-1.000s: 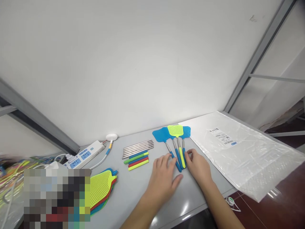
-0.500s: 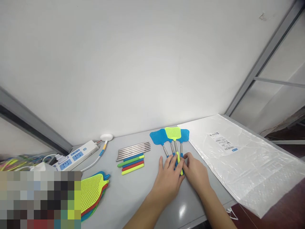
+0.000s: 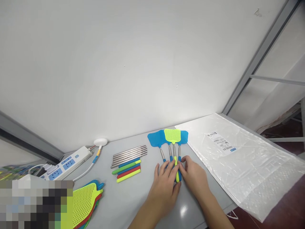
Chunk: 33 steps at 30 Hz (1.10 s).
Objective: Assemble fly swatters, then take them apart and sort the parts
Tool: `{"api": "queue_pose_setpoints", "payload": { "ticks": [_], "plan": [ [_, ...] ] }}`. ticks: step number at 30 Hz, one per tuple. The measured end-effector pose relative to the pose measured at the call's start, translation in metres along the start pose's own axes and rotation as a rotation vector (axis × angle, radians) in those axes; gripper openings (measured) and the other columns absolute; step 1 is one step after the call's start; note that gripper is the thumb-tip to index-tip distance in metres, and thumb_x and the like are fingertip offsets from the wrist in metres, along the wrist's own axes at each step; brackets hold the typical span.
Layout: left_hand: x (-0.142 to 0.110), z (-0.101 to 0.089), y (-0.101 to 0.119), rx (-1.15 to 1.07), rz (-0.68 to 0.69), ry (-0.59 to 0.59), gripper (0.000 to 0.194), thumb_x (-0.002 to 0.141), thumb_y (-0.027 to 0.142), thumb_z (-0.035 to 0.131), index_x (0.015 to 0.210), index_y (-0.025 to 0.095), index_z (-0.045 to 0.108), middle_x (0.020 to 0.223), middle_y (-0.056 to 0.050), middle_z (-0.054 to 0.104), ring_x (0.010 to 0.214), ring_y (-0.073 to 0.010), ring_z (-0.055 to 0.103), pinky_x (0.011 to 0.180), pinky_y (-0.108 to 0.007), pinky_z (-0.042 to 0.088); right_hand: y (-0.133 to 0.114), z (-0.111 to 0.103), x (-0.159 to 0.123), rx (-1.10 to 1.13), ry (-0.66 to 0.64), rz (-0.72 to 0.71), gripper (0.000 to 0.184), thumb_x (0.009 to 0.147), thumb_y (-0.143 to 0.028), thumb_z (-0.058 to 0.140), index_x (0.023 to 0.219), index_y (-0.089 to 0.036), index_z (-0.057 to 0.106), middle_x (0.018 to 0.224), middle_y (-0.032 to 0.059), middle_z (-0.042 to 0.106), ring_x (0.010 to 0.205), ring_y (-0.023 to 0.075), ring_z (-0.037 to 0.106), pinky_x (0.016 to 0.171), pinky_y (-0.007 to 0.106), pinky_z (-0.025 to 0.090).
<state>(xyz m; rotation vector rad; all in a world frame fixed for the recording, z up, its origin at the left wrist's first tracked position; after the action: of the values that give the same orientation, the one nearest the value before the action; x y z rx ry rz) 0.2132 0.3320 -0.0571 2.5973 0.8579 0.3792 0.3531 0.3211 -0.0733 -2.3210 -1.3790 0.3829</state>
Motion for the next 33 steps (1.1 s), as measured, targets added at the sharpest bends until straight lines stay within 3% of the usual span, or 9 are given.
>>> {"api": "queue_pose_setpoints", "payload": {
  "ticks": [14, 23, 29, 33],
  "plan": [
    [-0.004, -0.007, 0.002, -0.020, -0.002, 0.032, 0.050, 0.092, 0.022, 0.045, 0.141, 0.031, 0.041, 0.149, -0.002, 0.042, 0.137, -0.0298, 0.033, 0.113, -0.061, 0.026, -0.001, -0.001, -0.001, 0.014, 0.013, 0.005, 0.027, 0.096, -0.047, 0.037, 0.096, -0.024, 0.051, 0.066, -0.0015, 0.062, 0.062, 0.0181, 0.060, 0.053, 0.026, 0.024],
    [-0.008, -0.025, 0.003, -0.077, -0.007, 0.165, 0.036, 0.094, 0.025, 0.047, 0.129, 0.028, 0.053, 0.144, -0.005, 0.045, 0.132, -0.0288, 0.037, 0.107, -0.051, 0.038, 0.000, -0.002, -0.004, 0.051, 0.042, 0.017, 0.030, 0.095, -0.049, 0.036, 0.097, -0.024, 0.052, 0.064, -0.0010, 0.061, 0.063, 0.0193, 0.061, 0.054, 0.026, 0.028],
    [-0.011, -0.056, -0.030, 0.010, -0.128, 0.341, 0.024, 0.095, 0.027, 0.045, 0.113, 0.026, 0.061, 0.135, -0.006, 0.052, 0.125, -0.0289, 0.041, 0.100, -0.051, 0.040, -0.007, -0.009, -0.010, 0.098, 0.065, -0.008, 0.031, 0.097, -0.048, 0.030, 0.097, -0.025, 0.052, 0.060, -0.0036, 0.056, 0.059, 0.0176, 0.059, 0.052, 0.026, 0.030],
    [-0.031, -0.084, -0.066, 0.097, -0.287, 0.465, 0.021, 0.095, 0.028, 0.045, 0.107, 0.025, 0.062, 0.128, -0.008, 0.055, 0.120, -0.0306, 0.043, 0.093, -0.052, 0.041, -0.047, -0.012, -0.012, 0.005, 0.035, -0.183, 0.030, 0.098, -0.045, 0.031, 0.097, -0.025, 0.053, 0.065, -0.0012, 0.061, 0.061, 0.0186, 0.060, 0.053, 0.027, 0.031]
  ]
}}
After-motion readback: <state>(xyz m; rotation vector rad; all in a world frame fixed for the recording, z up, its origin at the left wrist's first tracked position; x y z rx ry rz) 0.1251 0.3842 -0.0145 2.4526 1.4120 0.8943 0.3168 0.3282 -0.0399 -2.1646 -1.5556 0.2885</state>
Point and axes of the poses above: each hand's wrist, its own x-axis towards the middle knuckle, its own z-axis out of the palm, y = z × x, the point moved 7 cm from there along x, towards the middle knuckle
